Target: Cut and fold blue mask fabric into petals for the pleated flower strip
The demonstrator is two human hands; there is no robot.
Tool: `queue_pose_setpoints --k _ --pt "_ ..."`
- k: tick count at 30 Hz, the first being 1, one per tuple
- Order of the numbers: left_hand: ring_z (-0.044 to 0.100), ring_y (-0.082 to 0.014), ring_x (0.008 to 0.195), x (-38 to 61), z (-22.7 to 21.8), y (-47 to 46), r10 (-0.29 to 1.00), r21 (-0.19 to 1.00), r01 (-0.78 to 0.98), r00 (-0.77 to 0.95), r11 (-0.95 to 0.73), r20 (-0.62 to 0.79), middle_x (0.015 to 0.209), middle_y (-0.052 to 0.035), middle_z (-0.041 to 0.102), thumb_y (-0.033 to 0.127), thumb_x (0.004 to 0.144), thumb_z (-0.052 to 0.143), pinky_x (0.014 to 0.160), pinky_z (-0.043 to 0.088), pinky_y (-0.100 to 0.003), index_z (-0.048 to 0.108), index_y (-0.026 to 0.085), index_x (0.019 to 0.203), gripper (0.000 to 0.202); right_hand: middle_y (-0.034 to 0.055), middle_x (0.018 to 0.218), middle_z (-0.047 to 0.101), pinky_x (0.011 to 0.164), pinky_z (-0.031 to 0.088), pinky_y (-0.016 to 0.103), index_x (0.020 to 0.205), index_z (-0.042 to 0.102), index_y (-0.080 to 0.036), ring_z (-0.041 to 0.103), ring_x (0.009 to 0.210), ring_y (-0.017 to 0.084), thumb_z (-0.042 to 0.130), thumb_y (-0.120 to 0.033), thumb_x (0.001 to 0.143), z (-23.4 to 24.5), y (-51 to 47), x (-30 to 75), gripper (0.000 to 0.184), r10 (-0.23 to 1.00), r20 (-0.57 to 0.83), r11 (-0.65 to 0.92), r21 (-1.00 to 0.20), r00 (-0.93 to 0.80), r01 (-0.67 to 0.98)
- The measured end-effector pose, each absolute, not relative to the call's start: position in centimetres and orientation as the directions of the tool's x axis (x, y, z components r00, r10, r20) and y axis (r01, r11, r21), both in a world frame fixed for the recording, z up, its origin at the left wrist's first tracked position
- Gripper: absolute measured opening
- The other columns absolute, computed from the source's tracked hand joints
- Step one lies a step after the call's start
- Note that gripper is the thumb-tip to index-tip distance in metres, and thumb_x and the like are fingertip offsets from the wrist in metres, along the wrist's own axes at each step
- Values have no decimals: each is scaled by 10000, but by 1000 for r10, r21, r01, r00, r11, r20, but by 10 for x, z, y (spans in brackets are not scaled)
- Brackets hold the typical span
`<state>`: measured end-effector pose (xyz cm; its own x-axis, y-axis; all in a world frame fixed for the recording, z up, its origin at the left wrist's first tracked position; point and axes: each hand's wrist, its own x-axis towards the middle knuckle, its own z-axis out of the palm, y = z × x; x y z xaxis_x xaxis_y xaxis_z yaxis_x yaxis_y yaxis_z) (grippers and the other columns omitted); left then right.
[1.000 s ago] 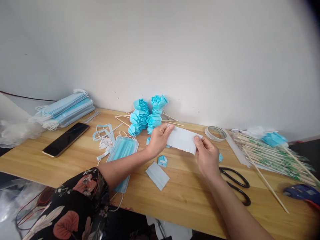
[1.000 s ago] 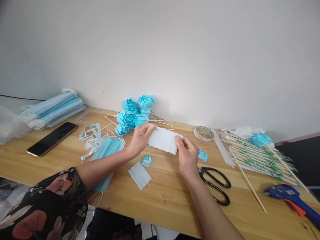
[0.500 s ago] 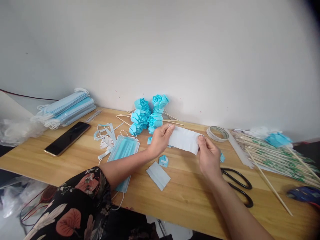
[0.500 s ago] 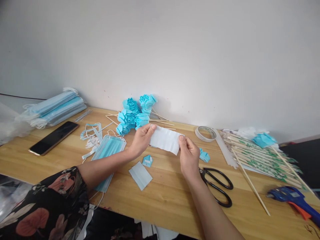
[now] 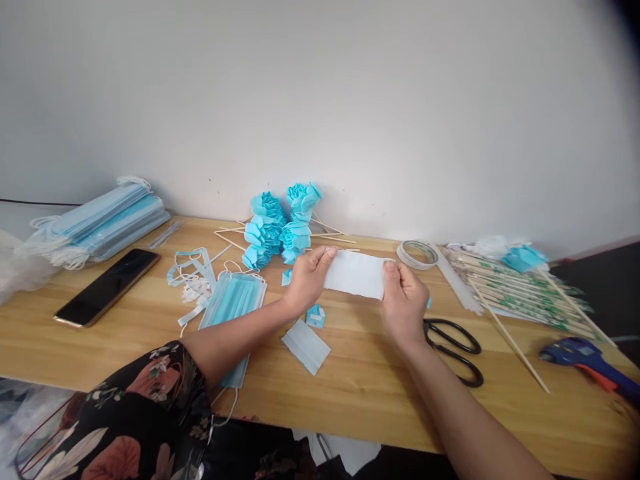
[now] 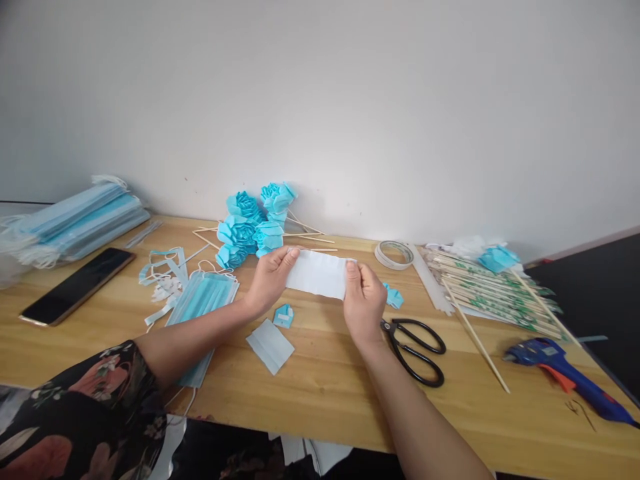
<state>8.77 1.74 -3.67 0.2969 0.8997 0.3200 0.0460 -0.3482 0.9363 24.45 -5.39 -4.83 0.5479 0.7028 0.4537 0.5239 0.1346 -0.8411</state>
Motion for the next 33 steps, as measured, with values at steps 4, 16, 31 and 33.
queue_pose_setpoints --k 4,16,31,33 --pt "594 -176 854 87 -34 19 900 940 34 303 -340 314 836 -25 675 349 921 468 789 433 -257 666 155 837 290 -54 567 363 487 300 243 639 463 -202 342 535 105 496 -475 927 -47 -53 242 399 700 423 167 -880 575 444" --pt "412 -88 469 88 -42 23 924 961 72 301 -268 236 539 49 387 453 891 478 432 306 -205 466 176 640 374 -55 555 445 409 321 220 732 605 -178 384 486 98 619 -545 828 -53 -46 251 379 777 234 180 -972 585 150" --pt "229 -84 590 84 -39 32 923 964 26 299 -263 243 626 36 229 547 824 544 511 190 -237 306 191 595 486 -27 651 524 588 401 237 692 635 -178 470 638 125 663 -443 818 -47 -46 256 295 819 257 194 -966 513 173" --pt "221 -85 592 84 -40 32 927 967 34 295 -253 232 630 34 228 561 819 547 514 181 -241 309 191 593 495 -24 669 548 586 407 236 723 651 -180 480 639 124 670 -435 810 -45 -46 255 270 826 252 206 -967 504 147"
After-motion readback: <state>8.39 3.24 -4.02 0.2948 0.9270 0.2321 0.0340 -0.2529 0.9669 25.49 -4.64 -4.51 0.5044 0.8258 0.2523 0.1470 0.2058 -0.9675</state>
